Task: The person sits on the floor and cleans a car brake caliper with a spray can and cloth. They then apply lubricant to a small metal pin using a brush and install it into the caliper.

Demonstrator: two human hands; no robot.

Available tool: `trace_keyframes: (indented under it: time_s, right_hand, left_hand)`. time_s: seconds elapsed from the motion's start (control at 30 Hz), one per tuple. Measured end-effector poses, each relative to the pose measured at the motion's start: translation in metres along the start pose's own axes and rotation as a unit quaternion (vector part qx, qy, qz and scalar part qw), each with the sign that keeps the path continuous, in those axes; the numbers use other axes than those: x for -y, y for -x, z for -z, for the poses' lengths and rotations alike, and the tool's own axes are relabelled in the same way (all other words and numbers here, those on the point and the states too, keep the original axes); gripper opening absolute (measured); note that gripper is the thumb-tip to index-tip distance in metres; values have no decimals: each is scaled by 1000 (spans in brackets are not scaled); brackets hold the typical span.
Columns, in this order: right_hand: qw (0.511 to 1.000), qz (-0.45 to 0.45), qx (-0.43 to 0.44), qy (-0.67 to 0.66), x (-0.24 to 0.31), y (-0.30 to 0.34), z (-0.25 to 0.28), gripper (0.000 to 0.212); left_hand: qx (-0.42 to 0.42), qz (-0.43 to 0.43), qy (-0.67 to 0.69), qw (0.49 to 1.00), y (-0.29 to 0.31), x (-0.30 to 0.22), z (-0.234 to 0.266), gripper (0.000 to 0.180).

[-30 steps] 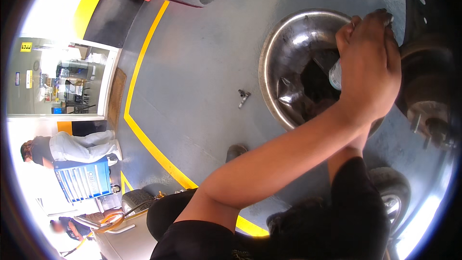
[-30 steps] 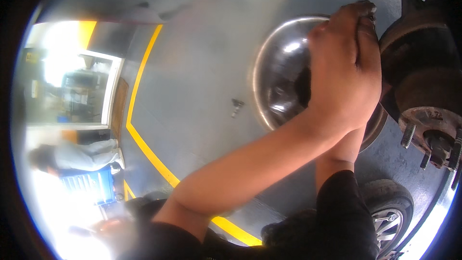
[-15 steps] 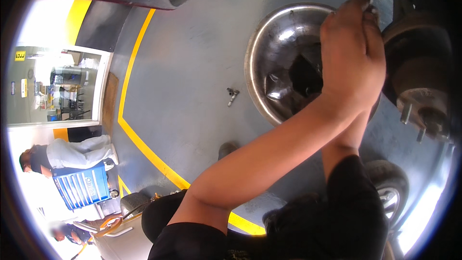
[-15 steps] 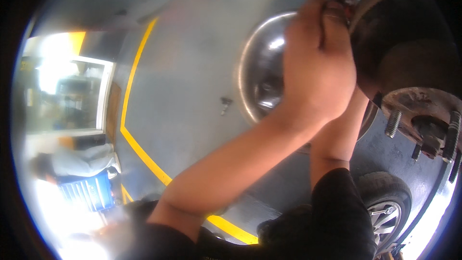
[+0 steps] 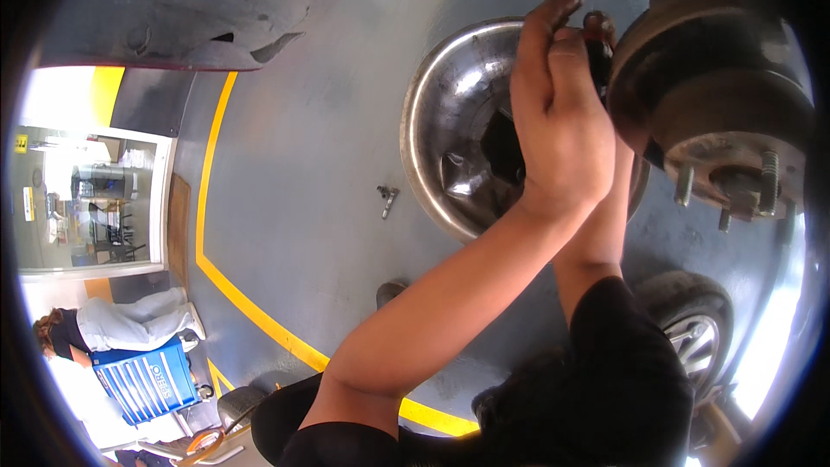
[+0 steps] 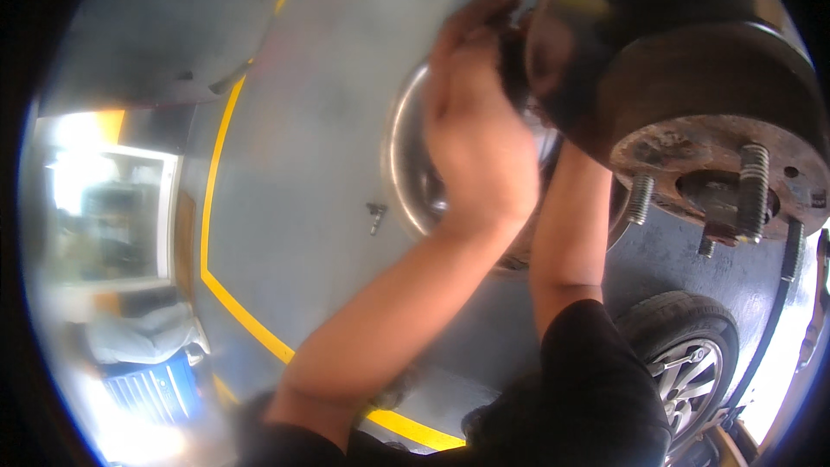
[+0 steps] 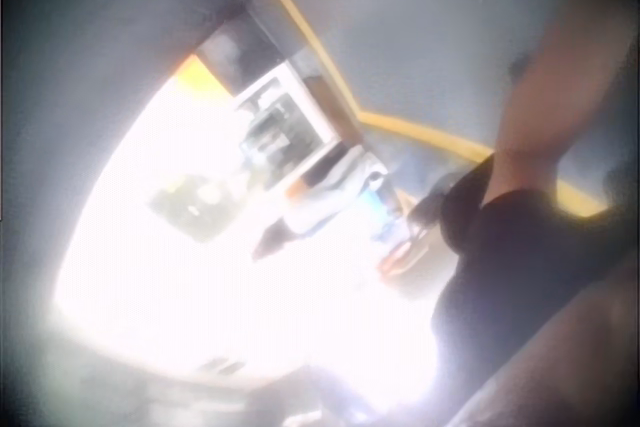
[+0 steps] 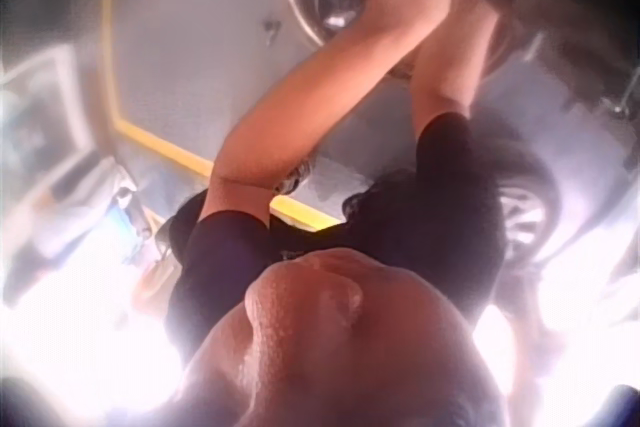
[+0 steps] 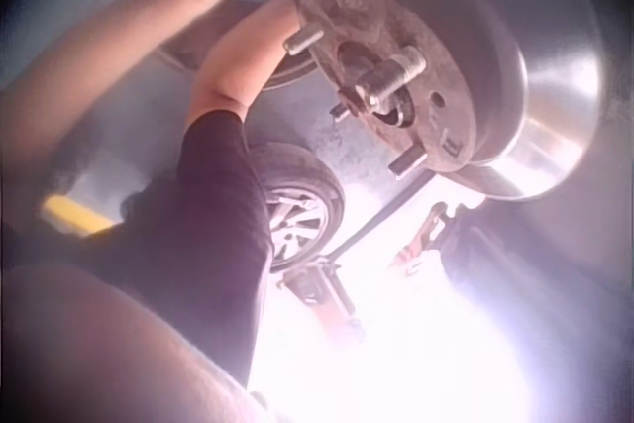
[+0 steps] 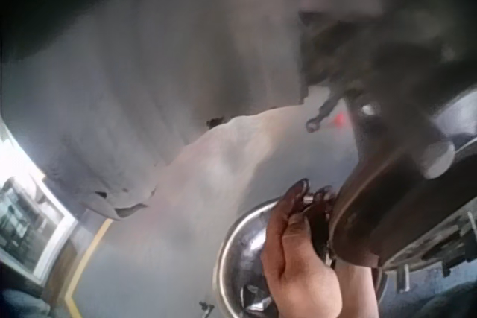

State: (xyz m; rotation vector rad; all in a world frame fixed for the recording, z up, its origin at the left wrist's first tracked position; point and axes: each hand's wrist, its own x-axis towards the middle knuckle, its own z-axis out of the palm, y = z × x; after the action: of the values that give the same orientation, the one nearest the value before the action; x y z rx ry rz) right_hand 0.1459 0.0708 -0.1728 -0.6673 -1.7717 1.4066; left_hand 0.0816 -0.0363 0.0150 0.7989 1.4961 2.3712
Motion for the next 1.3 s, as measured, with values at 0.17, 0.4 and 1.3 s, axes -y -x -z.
trace_keyframes:
  time_s: [0.17, 0.4, 1.3]
  right_hand:
    - [994, 40, -100, -13, -17, -48, 4, 76]
    - [988, 60, -139, -22, -27, -78, 9, 78]
    - [975, 150, -163, -34, -19, -106, 19, 83]
  left_hand:
    - [13, -133, -176, 975, -5, 13, 3, 37]
    - [53, 66, -6, 996, -10, 1, 3, 34]
    - [120, -105, -281, 947, -17, -6, 11, 26]
